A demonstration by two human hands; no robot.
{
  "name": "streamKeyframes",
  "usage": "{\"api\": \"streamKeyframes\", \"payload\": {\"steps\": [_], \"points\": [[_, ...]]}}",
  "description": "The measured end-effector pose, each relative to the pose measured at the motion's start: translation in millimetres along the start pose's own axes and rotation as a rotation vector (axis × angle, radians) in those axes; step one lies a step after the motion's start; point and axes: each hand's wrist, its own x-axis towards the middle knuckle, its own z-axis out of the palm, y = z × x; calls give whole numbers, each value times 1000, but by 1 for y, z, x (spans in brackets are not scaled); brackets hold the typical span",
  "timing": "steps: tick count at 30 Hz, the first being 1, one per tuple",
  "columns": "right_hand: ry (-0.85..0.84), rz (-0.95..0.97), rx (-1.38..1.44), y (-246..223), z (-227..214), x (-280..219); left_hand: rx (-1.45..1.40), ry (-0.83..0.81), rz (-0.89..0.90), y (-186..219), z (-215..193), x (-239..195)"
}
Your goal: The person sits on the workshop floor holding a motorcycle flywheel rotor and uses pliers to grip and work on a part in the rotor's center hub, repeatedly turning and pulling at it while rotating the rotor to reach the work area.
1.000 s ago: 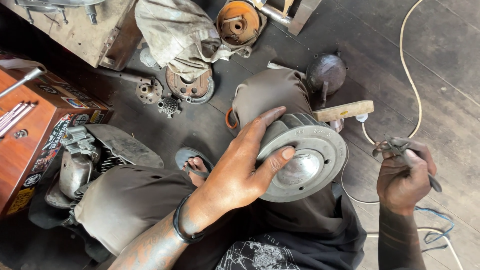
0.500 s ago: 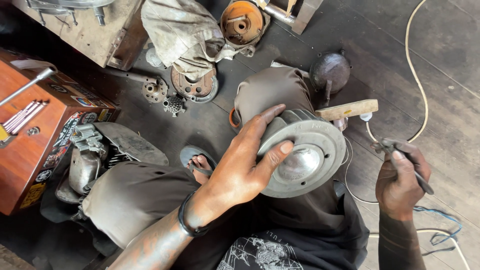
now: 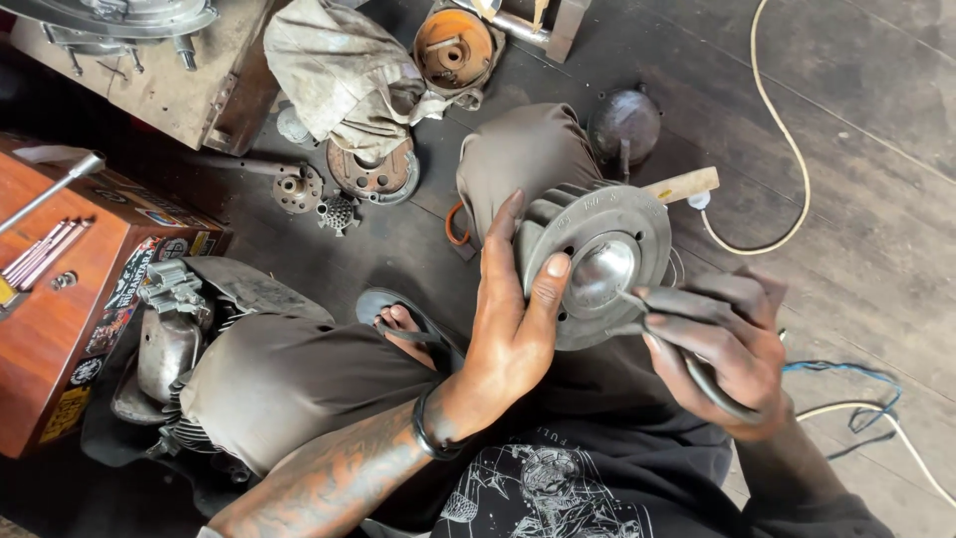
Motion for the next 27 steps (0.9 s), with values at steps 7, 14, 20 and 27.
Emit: {"api": "streamKeyframes", "payload": {"steps": [7, 14, 20, 27], "points": [[-46, -81, -153, -11, 11, 22, -42, 5, -29, -1, -8, 3], [-31, -61, -35, -18, 21, 31, -25, 1, -33, -4, -5, 5], [-33, 116, -148, -4, 16, 17, -29, -25, -56, -3, -8, 9], [-93, 247, -35, 5, 19, 6, -16, -47, -51, -5, -8, 12]]}}
